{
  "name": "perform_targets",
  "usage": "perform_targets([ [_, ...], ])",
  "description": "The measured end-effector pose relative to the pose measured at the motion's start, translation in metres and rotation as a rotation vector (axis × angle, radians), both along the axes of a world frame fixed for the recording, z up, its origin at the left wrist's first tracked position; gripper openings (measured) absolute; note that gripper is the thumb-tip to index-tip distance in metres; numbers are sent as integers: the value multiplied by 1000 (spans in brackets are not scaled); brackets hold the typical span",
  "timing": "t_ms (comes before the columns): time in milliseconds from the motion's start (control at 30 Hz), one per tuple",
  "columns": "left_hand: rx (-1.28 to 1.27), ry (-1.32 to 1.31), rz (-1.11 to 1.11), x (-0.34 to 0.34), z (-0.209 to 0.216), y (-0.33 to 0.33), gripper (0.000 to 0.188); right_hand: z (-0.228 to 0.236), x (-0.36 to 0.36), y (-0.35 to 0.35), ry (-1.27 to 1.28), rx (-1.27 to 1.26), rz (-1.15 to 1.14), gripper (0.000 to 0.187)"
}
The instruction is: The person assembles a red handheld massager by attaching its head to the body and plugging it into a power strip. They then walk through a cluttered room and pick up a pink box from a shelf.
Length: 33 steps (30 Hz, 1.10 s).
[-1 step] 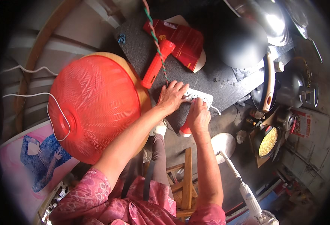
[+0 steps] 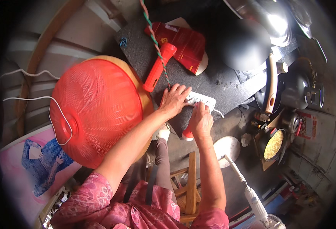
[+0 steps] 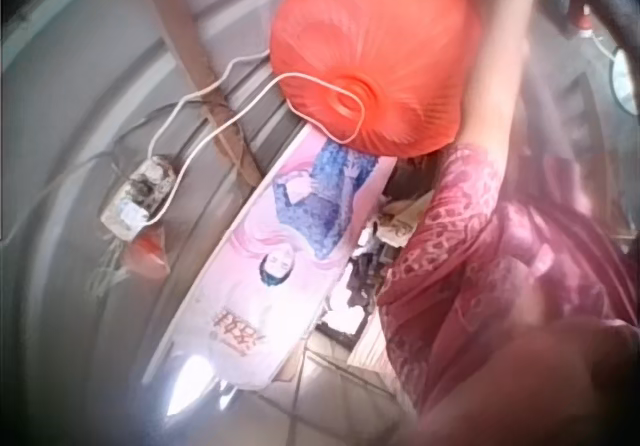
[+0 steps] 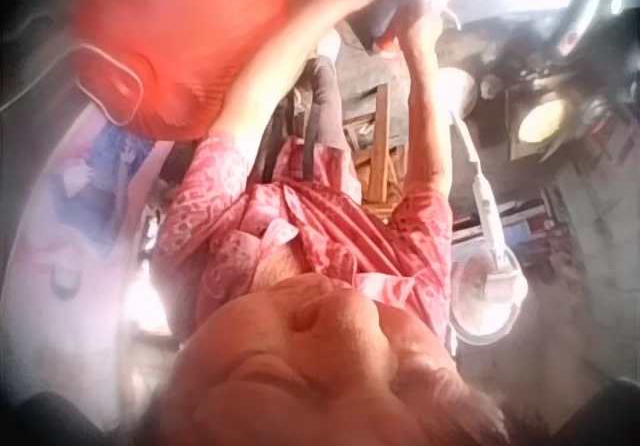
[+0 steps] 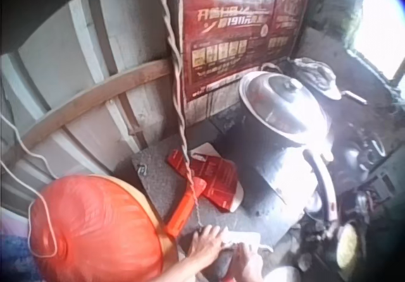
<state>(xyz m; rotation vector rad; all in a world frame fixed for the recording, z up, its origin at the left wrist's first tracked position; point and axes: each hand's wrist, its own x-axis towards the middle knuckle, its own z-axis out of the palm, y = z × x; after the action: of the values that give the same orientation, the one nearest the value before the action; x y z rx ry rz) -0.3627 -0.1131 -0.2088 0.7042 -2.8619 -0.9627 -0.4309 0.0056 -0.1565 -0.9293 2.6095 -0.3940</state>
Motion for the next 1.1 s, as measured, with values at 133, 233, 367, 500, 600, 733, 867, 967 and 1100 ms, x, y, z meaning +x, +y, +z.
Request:
perform_targets([
  [133, 27, -112, -40, 4, 8, -3, 58, 8, 16, 17, -37, -232, -145, 15],
  [233, 71, -147, -53, -3, 12, -7, 57, -4, 23, 28, -156, -310, -221, 16],
  [367, 3, -120, -52, 0, 11, -4, 58, 2, 24, 17, -167, -402, -274, 19],
  [500, 26, -143, -59, -1, 10, -4, 58, -4, 13, 4, -72, -277, -293, 18],
  [600, -26, -104, -40, 0, 6, -1, 58, -10, 9, 1, -50, -149, -258, 15],
  [733, 30, -137, -42, -4, 9, -6, 57, -19, 12, -2, 54, -27, -125, 18],
  [867, -37, -153, -44, -5, 12, -3, 56, -13, 12, -6, 35, 9, -100, 17],
  [967, -49, -193, -67, -6, 25, -1, 58, -9, 7, 1, -10, -106, -148, 17],
  [1100, -16, -250, -56, -4, 37, 0, 59, 21, 21, 22, -326, -443, -448, 15],
])
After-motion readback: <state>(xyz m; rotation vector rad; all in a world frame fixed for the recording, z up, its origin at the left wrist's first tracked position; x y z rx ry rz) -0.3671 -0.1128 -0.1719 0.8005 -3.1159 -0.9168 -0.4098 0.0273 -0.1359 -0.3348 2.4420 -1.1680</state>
